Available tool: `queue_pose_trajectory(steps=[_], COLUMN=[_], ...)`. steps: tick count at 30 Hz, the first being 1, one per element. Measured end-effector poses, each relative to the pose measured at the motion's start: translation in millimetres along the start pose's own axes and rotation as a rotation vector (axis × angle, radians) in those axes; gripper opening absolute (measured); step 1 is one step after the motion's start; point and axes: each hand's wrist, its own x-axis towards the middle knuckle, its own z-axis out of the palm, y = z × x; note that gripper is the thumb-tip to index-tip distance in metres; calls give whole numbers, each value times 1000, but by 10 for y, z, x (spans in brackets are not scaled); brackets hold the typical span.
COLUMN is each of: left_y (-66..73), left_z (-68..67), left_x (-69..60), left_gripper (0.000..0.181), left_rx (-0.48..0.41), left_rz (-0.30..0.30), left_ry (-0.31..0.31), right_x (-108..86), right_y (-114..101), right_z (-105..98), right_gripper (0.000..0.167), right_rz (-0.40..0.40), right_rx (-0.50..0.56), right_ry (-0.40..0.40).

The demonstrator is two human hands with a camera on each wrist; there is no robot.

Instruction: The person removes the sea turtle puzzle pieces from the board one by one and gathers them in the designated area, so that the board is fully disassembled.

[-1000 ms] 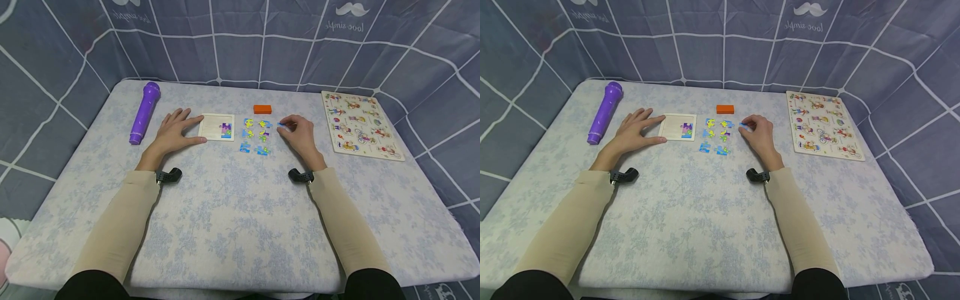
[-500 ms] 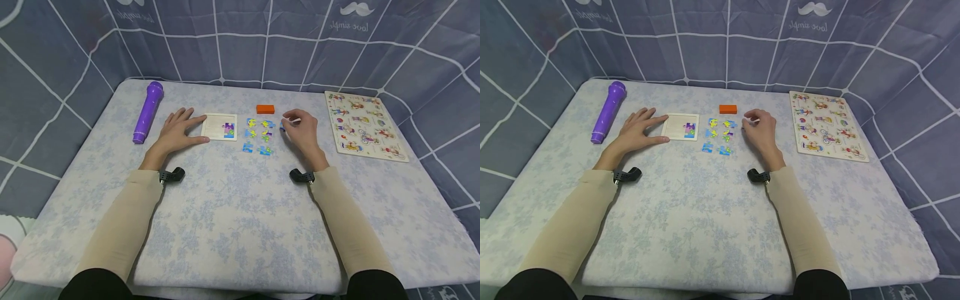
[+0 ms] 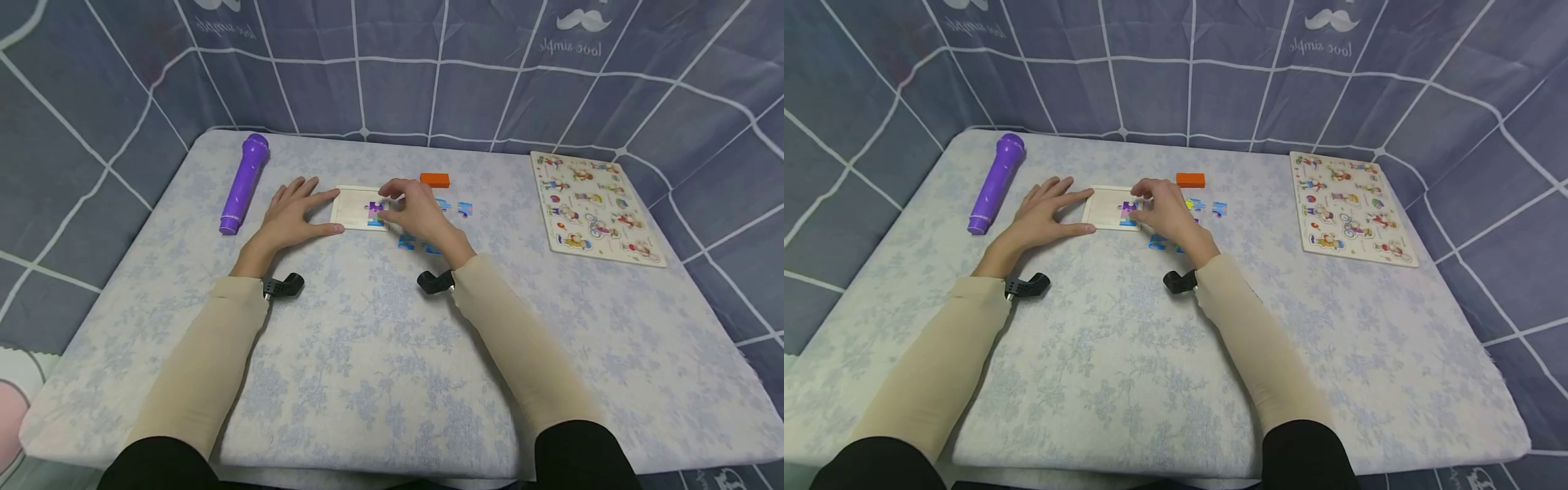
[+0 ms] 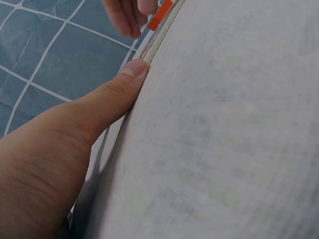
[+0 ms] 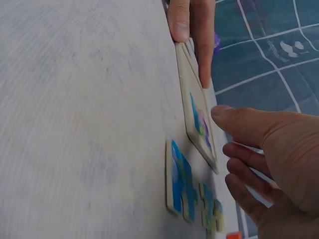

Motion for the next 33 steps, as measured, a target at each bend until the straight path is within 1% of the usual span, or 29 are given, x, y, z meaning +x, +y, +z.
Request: queue_pose_trajectory(steps=[3,7,11,14,17,20,22,25,28,33], left_y=[1,24,30,18,7,4,7,10,8,-4], left_z=[-7,2,0,-4,-5,-5,-3,1,5,11], left_x=[-5,17,27,19,5,-14,-21,-23,-11,-13], left_gripper=[90,91,91,91,91,90,89,89,90,90], left_rx=[3,6,13,13,10,6,0,-1,0,-2], left_rz=[1,11,10,3,-4,-11,-12,-7,-1,-4], left_ry=[4,-3,-4,-7,-9,-4,-1,0,1,9], right_x=[78,101,125,181,265,350,386,422,446,473], right_y=[-46,-34,-44,-89,-146,-180,-186,-176,-167,-167], right_z=[77,107,96,74,40,7,-12,-28,-38,-42], right_gripper=[44,46,46,45,44,45,46,49,49,45], right_rz=[-11,-17,-20,-18,-20,-17,-5,1,-1,-4], right_rx=[-48,-105,-126,-156,-197,-206,-192,-183,-170,-142], right_ry=[-43,-53,-72,-129,-209,-287,-332,-379,-397,-397])
